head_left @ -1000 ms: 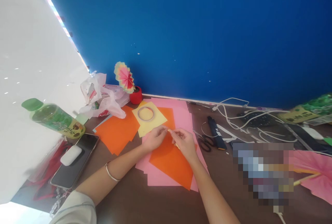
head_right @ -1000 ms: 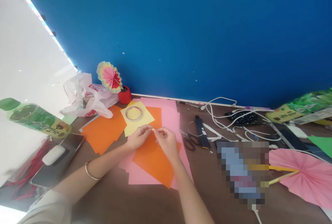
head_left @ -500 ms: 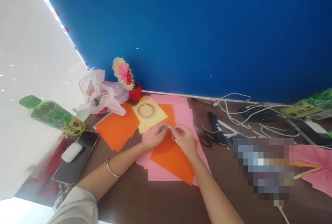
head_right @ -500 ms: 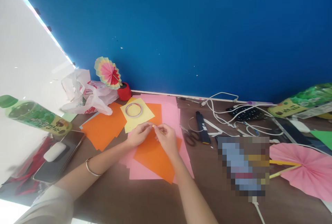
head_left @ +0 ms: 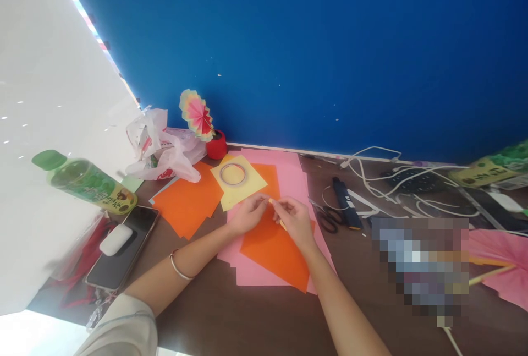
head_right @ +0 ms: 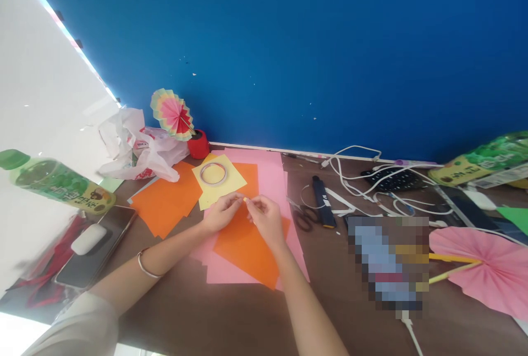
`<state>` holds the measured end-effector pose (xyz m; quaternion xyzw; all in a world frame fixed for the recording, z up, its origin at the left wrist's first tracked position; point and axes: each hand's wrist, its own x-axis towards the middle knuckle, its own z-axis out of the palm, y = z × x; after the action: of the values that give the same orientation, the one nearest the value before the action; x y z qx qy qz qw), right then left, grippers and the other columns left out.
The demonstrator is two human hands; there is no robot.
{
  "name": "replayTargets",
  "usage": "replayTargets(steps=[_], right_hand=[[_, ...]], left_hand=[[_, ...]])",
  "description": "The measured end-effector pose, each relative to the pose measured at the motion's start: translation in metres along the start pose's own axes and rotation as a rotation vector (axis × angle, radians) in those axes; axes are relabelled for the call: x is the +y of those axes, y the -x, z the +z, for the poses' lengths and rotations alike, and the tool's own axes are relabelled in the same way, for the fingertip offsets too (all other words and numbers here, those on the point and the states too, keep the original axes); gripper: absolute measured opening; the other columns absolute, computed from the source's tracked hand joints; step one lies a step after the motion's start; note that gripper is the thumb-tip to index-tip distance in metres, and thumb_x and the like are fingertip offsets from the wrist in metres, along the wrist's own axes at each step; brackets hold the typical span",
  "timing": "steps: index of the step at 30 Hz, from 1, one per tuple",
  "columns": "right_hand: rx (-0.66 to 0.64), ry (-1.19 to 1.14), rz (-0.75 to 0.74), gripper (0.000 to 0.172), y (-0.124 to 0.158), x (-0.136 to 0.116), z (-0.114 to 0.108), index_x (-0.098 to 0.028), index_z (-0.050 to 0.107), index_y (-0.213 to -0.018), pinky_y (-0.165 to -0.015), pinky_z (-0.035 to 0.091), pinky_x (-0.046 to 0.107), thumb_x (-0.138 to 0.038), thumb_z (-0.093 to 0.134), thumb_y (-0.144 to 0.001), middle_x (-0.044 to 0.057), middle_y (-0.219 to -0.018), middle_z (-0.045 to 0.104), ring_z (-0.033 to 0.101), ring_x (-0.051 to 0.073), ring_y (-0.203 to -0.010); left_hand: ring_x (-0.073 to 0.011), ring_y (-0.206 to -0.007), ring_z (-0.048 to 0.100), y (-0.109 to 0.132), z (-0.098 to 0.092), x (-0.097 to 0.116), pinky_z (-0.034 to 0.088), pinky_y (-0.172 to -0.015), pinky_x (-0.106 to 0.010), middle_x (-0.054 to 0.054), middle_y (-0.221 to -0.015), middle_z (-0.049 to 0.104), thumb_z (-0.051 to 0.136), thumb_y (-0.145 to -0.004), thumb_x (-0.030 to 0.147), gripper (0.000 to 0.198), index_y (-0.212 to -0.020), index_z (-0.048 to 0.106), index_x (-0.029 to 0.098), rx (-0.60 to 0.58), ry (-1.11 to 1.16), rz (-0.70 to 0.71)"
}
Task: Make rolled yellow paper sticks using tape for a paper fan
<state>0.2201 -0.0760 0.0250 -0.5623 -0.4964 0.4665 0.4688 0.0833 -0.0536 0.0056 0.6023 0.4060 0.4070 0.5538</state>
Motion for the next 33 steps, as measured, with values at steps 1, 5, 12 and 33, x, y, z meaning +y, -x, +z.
replayTargets(steps=[1,5,12,33], right_hand=[[-0.003,-0.001,-0.002,0.031,0.0,0.0,0.0,-0.019,0.056,-0.064,-0.036,0.031,0.022,-0.048,0.067,-0.069,-0.002,-0.048,0.053,0.047,0.011,-0.042],[-0.015,-0.012,-0.013,0.03,0.0,0.001,-0.001,-0.019,0.056,-0.063,-0.036,0.031,0.021,-0.047,0.067,-0.069,-0.001,-0.05,0.053,0.048,0.012,-0.044],[-0.005,-0.066,0.003,0.029,-0.003,0.009,-0.003,-0.02,0.059,-0.064,-0.04,0.036,0.023,-0.047,0.067,-0.068,-0.001,-0.052,0.054,0.049,0.013,-0.047],[-0.022,-0.277,0.088,0.033,-0.007,0.007,-0.003,-0.02,0.048,-0.052,-0.045,0.036,0.023,-0.042,0.068,-0.066,-0.003,-0.047,0.05,0.049,0.011,-0.046]], left_hand=[[-0.0152,-0.081,0.057,0.0,0.0,0.0,0.043,-0.079,-0.029,-0.002,-0.08,0.062,0.041,-0.086,0.027,0.019,-0.086,0.057,0.017,-0.008,0.005,0.0],[-0.0142,-0.078,0.058,0.0,0.0,0.0,0.043,-0.077,-0.028,-0.001,-0.076,0.061,0.04,-0.087,0.027,0.019,-0.085,0.056,0.017,-0.032,0.006,0.014],[-0.015,-0.076,0.06,0.001,0.001,-0.002,0.045,-0.075,-0.029,-0.003,-0.076,0.063,0.045,-0.086,0.028,0.016,-0.089,0.055,0.017,-0.128,0.085,0.039],[-0.0114,-0.057,0.051,0.004,0.003,0.002,0.039,-0.059,-0.024,0.002,-0.061,0.056,0.042,-0.084,0.026,0.016,-0.084,0.055,0.017,0.036,-0.098,-0.067]])
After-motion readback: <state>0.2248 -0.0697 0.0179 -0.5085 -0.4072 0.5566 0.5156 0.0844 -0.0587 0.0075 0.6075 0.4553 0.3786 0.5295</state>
